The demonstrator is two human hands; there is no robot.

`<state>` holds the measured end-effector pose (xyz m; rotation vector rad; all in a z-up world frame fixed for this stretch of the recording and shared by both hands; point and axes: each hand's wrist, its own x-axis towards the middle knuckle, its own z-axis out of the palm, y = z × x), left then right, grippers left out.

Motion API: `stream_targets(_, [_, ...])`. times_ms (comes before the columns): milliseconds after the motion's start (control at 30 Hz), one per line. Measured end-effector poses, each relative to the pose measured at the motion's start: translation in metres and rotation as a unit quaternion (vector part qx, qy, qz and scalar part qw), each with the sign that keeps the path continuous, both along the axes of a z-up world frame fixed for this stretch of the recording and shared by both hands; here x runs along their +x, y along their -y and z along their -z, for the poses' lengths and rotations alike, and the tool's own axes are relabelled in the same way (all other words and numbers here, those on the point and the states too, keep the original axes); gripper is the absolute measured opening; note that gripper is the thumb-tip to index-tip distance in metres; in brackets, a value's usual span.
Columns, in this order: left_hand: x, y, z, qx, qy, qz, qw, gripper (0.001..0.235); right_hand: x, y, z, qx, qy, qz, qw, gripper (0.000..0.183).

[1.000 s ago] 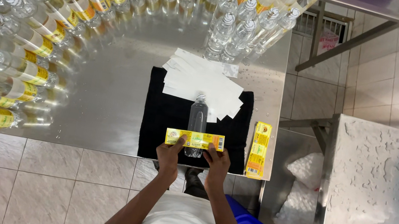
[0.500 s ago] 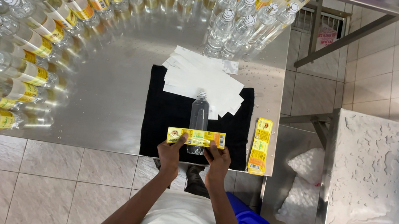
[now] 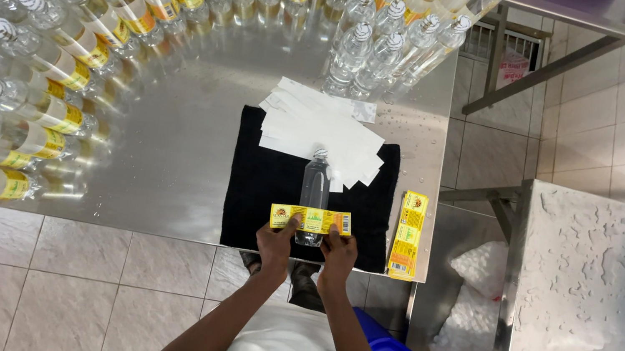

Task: The person stands at a stainless steel table and applies yellow labels to clear plastic bottles. They pick up a bottle, wrap a label around it, and place it on the table among other labeled bottles. The person also handles stacks of white paper and disposes of them in a blue bin.

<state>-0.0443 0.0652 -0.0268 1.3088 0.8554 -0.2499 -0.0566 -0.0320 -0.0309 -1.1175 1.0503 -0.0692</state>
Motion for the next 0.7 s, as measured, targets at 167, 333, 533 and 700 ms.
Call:
stream_targets(167, [0.001,0.002,0.003,0.002,0.008,-0.01,1.0,0.044,0.006,-0.001,-0.018,0.003,-0.021,-0.005,1.0,0.061])
stream_targets(333, [0.003,0.005,0.005,-0.002,0.005,-0.023,1.0,0.048,0.01,0.002,-0.006,-0.059,-0.043,-0.081,0.994,0.085])
stream_targets(533, [0.005,0.007,0.009,-0.002,0.005,-0.042,0.999,0.047,0.016,0.018,0.012,-0.024,-0.042,-0.04,0.998,0.059])
stream_targets(700, [0.005,0.007,0.013,0.007,0.001,-0.044,0.999,0.039,0.012,0.019,-0.004,-0.021,-0.037,-0.041,0.998,0.044])
